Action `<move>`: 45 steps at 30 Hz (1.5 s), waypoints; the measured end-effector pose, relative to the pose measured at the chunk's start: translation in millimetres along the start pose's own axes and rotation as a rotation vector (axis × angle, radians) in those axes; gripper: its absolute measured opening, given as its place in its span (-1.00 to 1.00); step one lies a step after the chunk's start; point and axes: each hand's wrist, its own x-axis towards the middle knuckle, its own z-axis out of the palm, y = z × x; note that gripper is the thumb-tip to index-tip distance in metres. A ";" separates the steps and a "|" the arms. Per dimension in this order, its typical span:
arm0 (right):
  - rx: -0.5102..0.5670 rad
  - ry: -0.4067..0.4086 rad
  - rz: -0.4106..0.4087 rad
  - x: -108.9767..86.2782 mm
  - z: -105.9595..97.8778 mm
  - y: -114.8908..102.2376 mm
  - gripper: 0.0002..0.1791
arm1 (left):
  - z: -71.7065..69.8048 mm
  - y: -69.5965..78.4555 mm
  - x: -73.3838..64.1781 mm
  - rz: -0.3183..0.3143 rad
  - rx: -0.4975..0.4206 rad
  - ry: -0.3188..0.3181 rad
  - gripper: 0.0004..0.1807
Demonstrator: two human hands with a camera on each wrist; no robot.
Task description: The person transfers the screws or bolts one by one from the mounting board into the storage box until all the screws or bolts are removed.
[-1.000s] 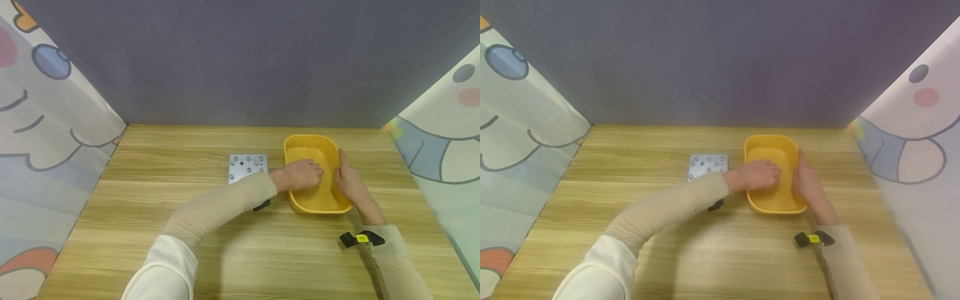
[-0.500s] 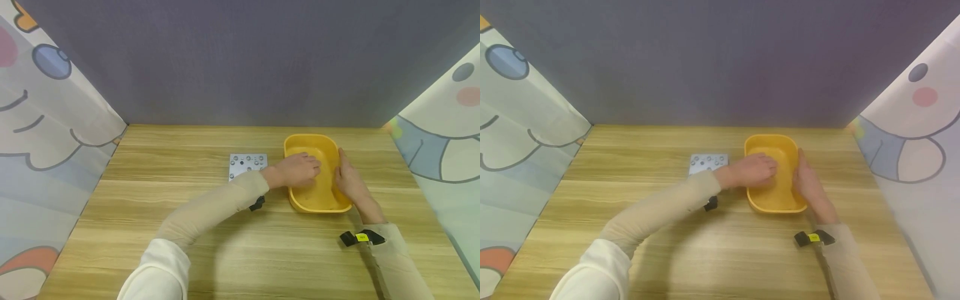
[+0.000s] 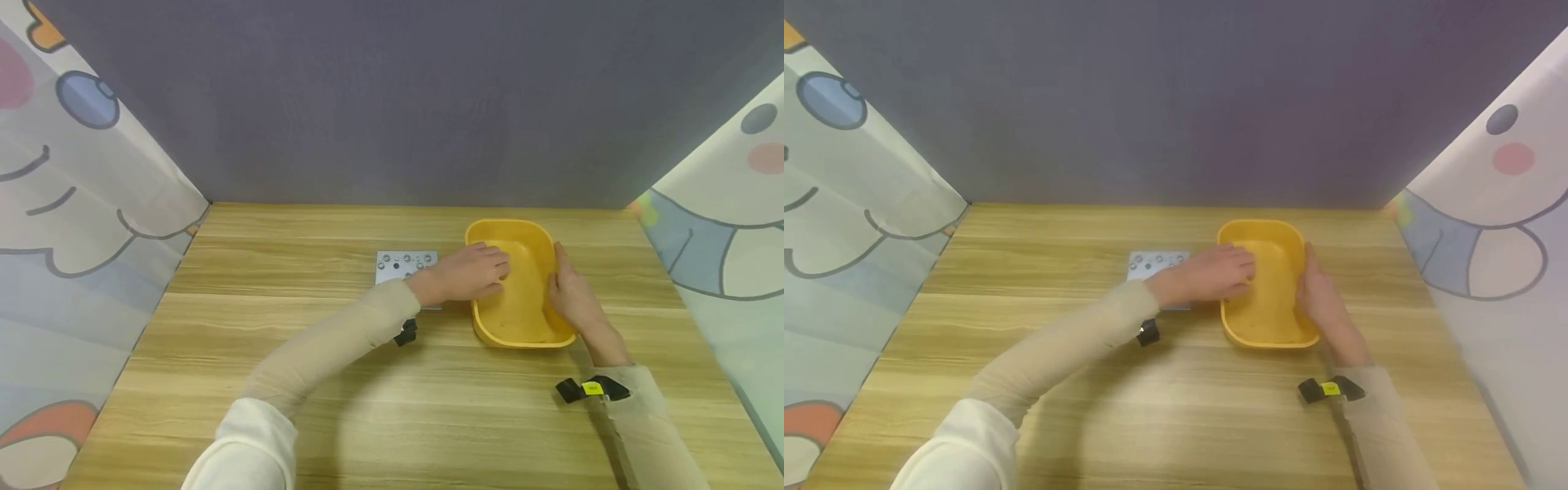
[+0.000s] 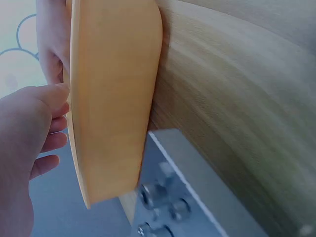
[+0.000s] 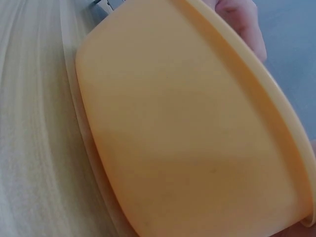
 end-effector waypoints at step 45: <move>0.016 0.002 0.015 -1.1 -1.4 3.1 -0.33 | 12.9 -20.6 -81.0 -0.148 -0.119 0.250 -0.71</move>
